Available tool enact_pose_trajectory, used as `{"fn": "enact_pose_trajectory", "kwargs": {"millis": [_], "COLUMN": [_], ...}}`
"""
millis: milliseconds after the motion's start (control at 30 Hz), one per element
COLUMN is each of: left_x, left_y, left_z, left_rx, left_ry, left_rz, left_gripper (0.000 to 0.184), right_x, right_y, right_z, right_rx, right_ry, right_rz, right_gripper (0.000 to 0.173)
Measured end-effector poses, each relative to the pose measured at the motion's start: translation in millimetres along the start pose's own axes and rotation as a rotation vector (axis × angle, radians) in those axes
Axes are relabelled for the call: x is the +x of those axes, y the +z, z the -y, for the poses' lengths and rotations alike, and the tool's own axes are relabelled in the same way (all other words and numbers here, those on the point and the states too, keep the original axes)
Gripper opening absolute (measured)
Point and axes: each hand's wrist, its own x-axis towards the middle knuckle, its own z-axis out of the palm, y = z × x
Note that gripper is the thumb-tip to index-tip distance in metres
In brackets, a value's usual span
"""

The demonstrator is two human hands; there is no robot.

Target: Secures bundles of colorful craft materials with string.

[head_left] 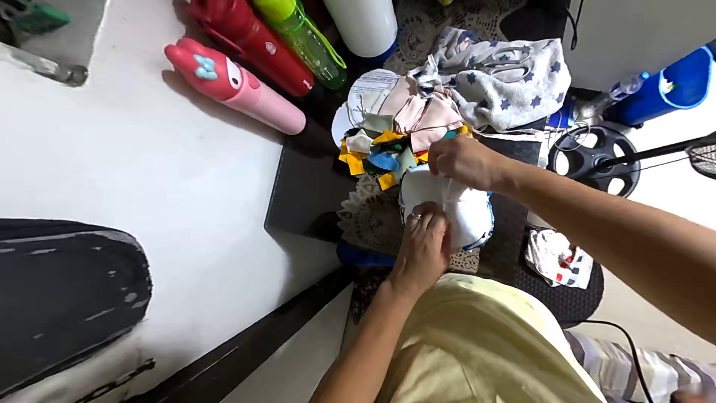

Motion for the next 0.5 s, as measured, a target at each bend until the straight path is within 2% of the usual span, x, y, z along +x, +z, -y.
{"fn": "enact_pose_trajectory", "kwargs": {"millis": [100, 233, 333, 433, 500], "left_x": [2, 7, 10, 13, 15], "left_y": [-1, -8, -18, -30, -35], "left_z": [5, 6, 3, 0, -2], "left_rx": [0.073, 0.009, -0.178, -0.297, -0.326], "left_ry": [0.083, 0.006, -0.157, -0.299, -0.34], "left_rz": [0.025, 0.047, 0.088, 0.169, 0.207], "left_gripper": [0.02, 0.024, 0.024, 0.022, 0.021], "right_x": [-13, -22, -26, -31, -37], "right_y": [-6, -7, -3, 4, 6], "right_z": [16, 33, 32, 26, 24], "right_rx": [-0.316, -0.579, -0.625, -0.677, -0.623], "right_ry": [0.033, 0.031, -0.018, -0.11, -0.072], "right_rz": [0.154, 0.29, 0.276, 0.164, 0.145], "right_gripper": [0.019, 0.006, 0.009, 0.008, 0.009]}}
